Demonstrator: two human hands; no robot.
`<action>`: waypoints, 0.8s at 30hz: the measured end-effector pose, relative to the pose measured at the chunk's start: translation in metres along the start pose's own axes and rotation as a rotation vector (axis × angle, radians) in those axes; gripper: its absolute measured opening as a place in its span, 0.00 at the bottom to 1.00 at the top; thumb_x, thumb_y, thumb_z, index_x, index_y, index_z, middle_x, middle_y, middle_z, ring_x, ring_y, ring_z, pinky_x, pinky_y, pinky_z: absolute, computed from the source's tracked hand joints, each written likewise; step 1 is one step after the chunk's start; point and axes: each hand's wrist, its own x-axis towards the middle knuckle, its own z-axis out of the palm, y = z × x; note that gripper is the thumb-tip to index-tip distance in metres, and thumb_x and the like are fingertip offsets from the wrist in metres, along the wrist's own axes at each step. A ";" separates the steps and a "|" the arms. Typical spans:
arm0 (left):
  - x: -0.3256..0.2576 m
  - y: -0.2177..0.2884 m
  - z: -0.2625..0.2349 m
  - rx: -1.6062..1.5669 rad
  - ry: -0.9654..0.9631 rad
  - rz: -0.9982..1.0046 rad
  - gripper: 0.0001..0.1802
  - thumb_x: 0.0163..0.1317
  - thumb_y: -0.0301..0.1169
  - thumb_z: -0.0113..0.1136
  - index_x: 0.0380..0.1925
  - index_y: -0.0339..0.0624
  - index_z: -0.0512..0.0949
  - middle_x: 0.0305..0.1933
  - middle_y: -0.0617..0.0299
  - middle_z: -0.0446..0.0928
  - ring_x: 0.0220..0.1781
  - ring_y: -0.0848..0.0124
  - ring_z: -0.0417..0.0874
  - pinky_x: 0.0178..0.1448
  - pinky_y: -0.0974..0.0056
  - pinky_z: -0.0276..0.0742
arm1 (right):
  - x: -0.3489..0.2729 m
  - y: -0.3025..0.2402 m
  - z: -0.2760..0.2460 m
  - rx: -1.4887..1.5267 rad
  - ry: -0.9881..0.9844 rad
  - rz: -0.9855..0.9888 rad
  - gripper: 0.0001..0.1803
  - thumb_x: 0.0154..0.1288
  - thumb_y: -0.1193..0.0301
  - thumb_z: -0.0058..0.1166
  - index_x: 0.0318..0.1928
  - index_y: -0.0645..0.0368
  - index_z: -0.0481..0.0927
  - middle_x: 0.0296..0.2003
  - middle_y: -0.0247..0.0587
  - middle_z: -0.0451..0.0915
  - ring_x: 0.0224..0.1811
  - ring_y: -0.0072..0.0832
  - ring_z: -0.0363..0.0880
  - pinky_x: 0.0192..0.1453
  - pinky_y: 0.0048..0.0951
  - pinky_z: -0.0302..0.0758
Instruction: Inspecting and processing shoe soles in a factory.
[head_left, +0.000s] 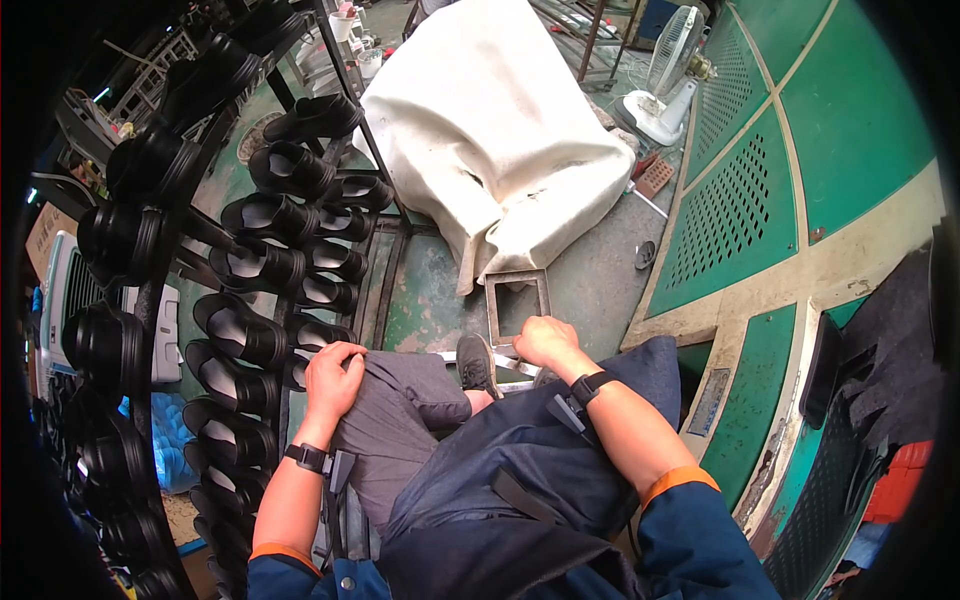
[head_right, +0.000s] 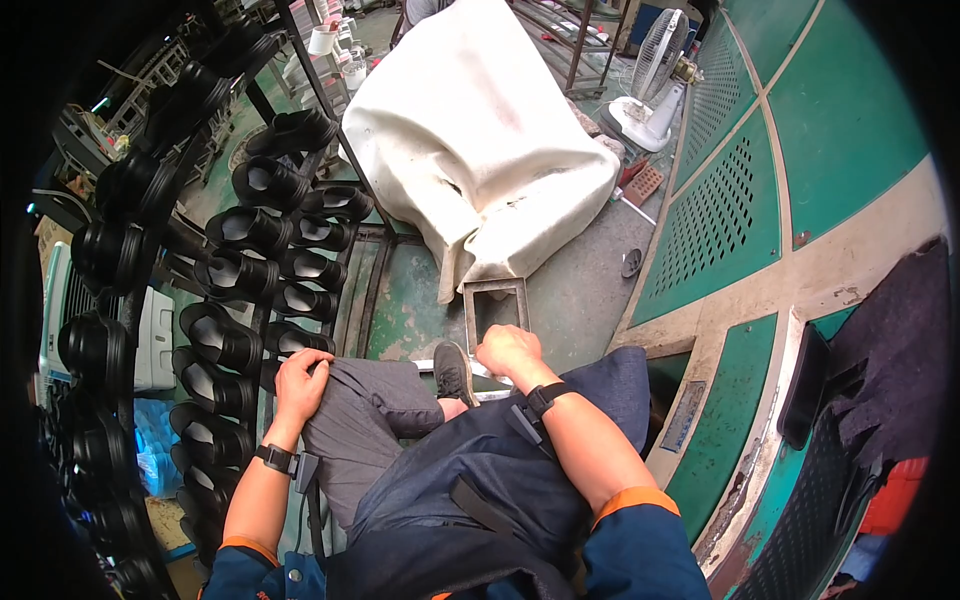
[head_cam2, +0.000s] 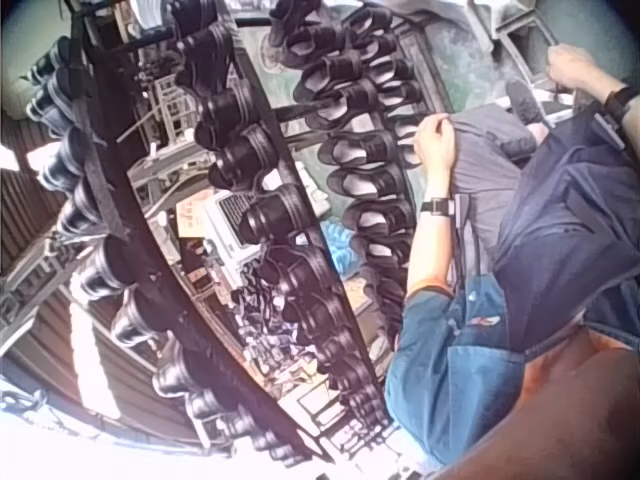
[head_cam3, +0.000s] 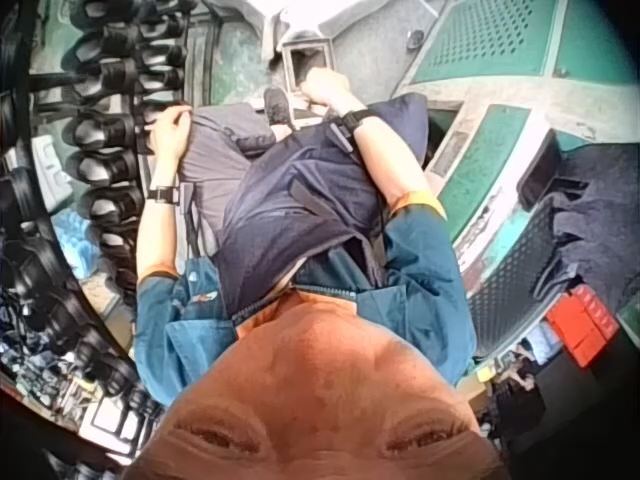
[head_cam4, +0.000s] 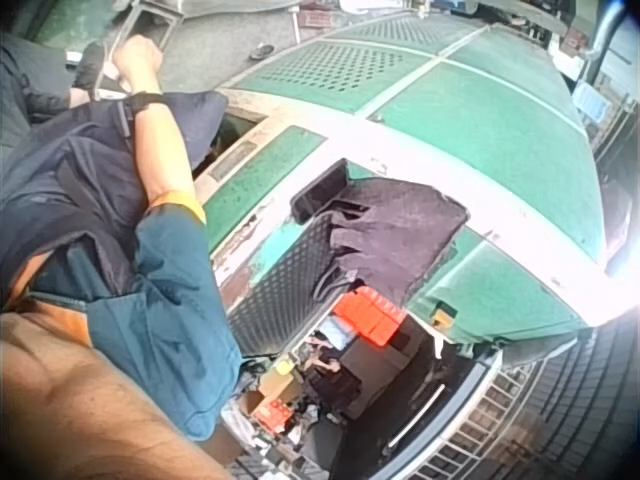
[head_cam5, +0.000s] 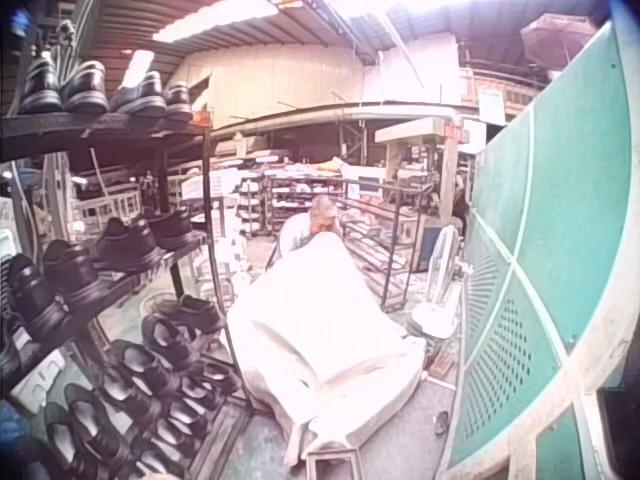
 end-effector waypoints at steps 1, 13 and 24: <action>0.000 0.000 0.000 -0.010 0.003 0.005 0.09 0.56 0.30 0.58 0.32 0.39 0.84 0.34 0.54 0.83 0.40 0.56 0.83 0.46 0.57 0.77 | 0.000 0.000 0.000 0.003 0.000 -0.007 0.20 0.63 0.57 0.53 0.45 0.57 0.87 0.47 0.49 0.86 0.53 0.42 0.84 0.57 0.40 0.78; 0.000 0.000 0.000 -0.018 -0.003 -0.019 0.09 0.56 0.30 0.58 0.31 0.39 0.85 0.34 0.55 0.83 0.40 0.56 0.84 0.46 0.58 0.78 | 0.000 0.001 0.000 0.025 -0.004 -0.009 0.22 0.64 0.55 0.53 0.45 0.59 0.87 0.48 0.53 0.84 0.54 0.46 0.83 0.58 0.43 0.77; 0.000 0.000 0.000 -0.015 0.008 -0.010 0.09 0.56 0.30 0.58 0.31 0.39 0.84 0.33 0.54 0.82 0.40 0.55 0.83 0.46 0.57 0.77 | -0.002 -0.002 -0.004 -0.007 -0.016 0.009 0.20 0.63 0.58 0.52 0.47 0.56 0.87 0.48 0.47 0.86 0.54 0.41 0.83 0.57 0.39 0.78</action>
